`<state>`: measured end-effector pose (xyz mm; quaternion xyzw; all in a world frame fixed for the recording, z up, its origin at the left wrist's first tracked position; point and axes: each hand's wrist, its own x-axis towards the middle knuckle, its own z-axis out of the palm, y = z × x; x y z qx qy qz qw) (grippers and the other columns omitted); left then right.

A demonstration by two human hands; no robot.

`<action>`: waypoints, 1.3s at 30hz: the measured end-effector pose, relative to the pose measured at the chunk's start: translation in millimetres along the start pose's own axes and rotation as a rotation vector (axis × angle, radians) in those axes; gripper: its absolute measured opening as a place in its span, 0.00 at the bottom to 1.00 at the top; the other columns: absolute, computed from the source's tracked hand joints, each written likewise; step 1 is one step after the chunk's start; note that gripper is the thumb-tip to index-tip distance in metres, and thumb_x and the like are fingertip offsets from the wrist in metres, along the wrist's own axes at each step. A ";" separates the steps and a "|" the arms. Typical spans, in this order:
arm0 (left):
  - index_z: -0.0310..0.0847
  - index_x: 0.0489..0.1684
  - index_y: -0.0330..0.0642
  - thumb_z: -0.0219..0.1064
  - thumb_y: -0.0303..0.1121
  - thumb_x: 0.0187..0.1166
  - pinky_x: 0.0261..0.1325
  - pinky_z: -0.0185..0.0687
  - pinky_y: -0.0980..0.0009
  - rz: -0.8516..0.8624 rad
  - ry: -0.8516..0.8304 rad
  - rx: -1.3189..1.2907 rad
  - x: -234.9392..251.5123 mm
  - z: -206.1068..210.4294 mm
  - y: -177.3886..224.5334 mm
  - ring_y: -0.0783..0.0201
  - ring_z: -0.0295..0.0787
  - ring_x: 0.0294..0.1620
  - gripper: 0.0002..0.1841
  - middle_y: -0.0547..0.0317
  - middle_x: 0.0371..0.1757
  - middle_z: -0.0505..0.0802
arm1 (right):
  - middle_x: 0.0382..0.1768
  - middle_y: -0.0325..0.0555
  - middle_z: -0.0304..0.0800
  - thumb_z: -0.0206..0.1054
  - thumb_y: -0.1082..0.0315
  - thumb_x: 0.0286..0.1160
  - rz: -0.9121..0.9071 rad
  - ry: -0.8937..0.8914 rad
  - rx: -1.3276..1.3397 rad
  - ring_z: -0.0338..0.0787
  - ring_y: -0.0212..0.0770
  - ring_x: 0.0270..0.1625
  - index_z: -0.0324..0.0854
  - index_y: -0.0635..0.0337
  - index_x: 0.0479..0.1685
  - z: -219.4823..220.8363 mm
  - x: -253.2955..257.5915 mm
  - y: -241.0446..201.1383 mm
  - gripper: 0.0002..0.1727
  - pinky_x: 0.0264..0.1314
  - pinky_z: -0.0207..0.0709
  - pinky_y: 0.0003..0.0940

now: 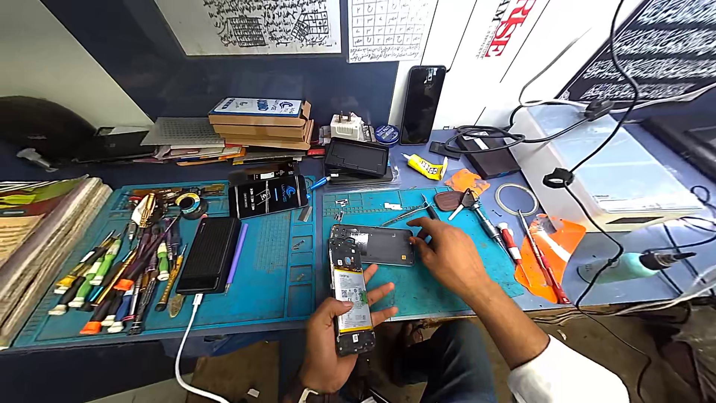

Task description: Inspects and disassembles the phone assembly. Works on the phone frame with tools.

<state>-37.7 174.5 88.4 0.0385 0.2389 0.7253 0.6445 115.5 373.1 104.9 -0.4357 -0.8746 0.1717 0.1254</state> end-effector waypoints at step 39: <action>0.61 0.72 0.25 0.49 0.21 0.90 0.56 0.94 0.49 0.168 0.526 0.256 -9.8 32.5 -44.8 0.41 0.95 0.53 0.16 0.29 0.59 0.88 | 0.34 0.56 0.89 0.68 0.65 0.67 0.189 0.176 -0.155 0.90 0.62 0.39 0.86 0.59 0.42 -56.7 10.2 30.2 0.10 0.34 0.76 0.67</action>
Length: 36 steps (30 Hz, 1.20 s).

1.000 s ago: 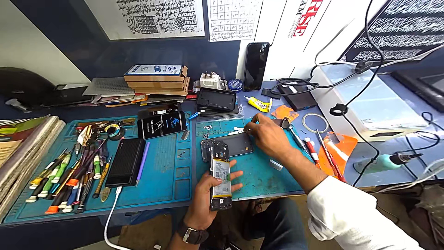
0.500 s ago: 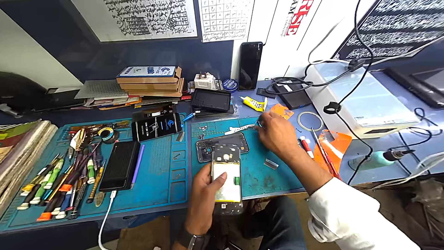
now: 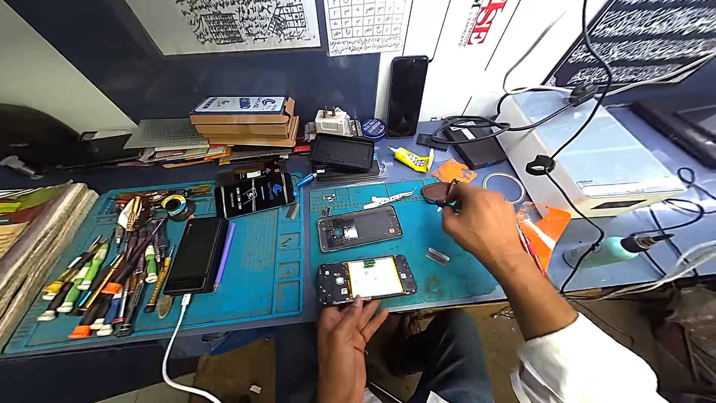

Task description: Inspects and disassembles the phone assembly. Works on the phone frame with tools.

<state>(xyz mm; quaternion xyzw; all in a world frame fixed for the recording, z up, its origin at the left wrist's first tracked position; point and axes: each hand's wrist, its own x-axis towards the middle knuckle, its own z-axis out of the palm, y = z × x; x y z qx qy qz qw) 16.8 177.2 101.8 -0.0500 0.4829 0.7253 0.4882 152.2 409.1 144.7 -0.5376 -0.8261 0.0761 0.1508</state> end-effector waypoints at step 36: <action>0.93 0.59 0.52 0.60 0.42 0.85 0.79 0.77 0.61 1.331 -0.373 1.465 60.3 -24.4 -37.8 0.59 0.79 0.79 0.16 0.63 0.71 0.90 | 0.61 0.36 0.91 0.64 0.67 0.85 -0.503 0.115 0.672 0.93 0.35 0.59 0.62 0.45 0.89 43.1 -103.4 -21.1 0.32 0.61 0.92 0.36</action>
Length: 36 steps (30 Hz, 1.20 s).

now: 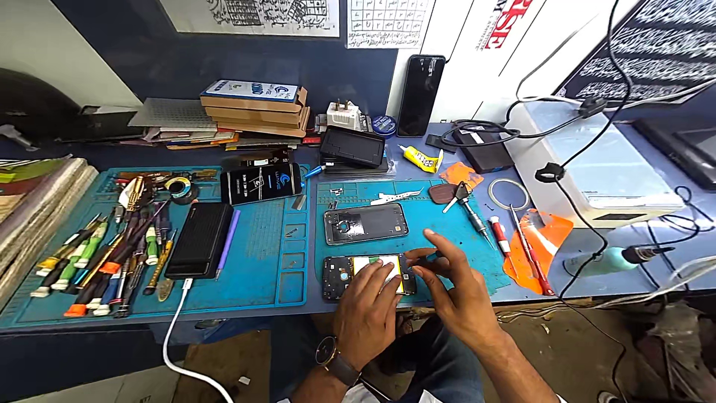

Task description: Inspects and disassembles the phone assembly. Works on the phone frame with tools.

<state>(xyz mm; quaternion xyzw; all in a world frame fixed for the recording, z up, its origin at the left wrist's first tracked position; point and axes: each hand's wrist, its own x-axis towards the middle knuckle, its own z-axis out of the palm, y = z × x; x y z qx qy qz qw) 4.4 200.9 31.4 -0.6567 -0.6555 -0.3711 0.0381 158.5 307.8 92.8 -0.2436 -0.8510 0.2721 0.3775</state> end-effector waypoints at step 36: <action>0.93 0.58 0.62 0.58 0.38 0.84 0.77 0.77 0.56 0.019 -0.022 -0.015 0.8 -1.9 -0.9 0.55 0.78 0.80 0.16 0.61 0.71 0.89 | 0.68 0.41 0.84 0.72 0.74 0.68 -0.053 -0.138 0.152 0.85 0.38 0.70 0.80 0.52 0.76 -6.5 25.2 -12.0 0.31 0.70 0.86 0.39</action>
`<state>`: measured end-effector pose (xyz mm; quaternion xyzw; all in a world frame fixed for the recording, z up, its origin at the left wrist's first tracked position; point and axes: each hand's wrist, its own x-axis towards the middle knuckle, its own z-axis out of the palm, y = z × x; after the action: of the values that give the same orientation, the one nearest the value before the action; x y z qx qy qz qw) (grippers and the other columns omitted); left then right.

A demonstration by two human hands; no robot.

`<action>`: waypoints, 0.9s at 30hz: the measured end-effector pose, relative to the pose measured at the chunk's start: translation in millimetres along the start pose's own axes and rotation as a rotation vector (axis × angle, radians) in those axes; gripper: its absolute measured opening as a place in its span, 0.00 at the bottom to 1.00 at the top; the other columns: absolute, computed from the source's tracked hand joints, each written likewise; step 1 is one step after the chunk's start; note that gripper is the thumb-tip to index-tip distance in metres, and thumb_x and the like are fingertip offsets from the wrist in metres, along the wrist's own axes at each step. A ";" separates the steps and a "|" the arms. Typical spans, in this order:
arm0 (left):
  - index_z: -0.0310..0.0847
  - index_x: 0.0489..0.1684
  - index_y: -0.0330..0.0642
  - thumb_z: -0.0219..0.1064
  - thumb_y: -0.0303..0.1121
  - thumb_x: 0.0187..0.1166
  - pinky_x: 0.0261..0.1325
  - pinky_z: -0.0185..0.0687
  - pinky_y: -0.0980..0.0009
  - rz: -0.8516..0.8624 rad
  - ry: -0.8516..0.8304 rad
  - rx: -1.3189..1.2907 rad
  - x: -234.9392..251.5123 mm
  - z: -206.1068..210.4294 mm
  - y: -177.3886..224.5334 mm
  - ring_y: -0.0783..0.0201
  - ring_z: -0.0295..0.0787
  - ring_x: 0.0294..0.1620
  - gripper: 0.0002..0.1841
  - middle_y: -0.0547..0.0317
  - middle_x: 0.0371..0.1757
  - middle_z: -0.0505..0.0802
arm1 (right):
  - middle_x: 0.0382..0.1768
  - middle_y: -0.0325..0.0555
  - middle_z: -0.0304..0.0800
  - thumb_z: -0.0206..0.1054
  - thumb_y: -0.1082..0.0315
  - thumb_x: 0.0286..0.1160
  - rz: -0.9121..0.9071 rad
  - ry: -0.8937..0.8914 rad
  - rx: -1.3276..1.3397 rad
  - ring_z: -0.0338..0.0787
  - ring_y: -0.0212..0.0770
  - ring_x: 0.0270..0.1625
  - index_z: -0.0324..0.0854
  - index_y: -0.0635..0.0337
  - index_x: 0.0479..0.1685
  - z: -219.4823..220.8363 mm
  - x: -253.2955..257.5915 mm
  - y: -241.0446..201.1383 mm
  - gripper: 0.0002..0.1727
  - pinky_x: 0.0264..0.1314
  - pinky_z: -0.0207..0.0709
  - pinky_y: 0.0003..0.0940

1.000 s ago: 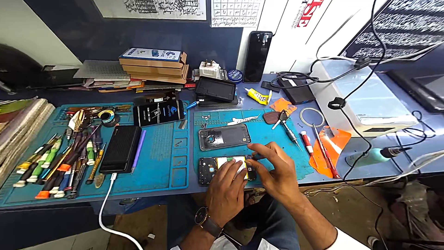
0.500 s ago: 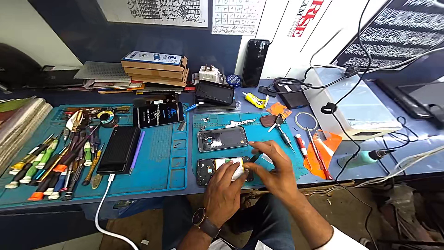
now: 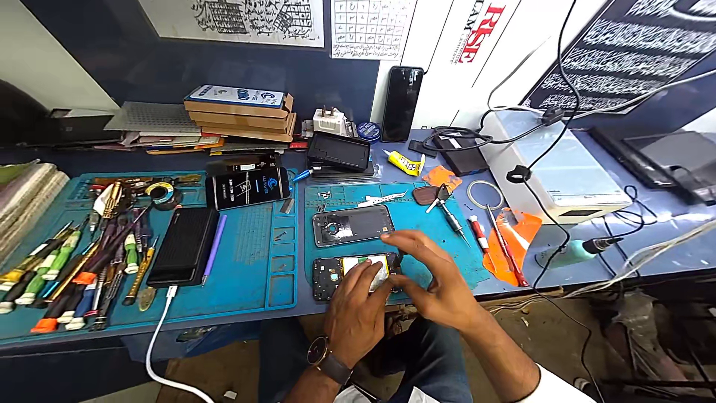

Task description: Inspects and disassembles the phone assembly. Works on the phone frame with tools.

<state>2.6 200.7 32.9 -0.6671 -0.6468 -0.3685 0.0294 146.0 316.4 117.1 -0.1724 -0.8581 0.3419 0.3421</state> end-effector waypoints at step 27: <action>0.93 0.59 0.64 0.58 0.38 0.84 0.78 0.77 0.58 -0.008 -0.012 -0.007 0.9 -0.1 1.9 0.57 0.77 0.80 0.17 0.63 0.71 0.89 | 0.49 0.38 0.86 0.80 0.67 0.67 0.025 0.197 -0.118 0.87 0.34 0.49 0.84 0.48 0.74 4.6 -2.0 12.2 0.30 0.50 0.87 0.33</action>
<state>4.1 201.1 34.3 -0.6668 -0.6483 -0.3669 0.0219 144.9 321.9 105.1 -0.2357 -0.8368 0.2765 0.4096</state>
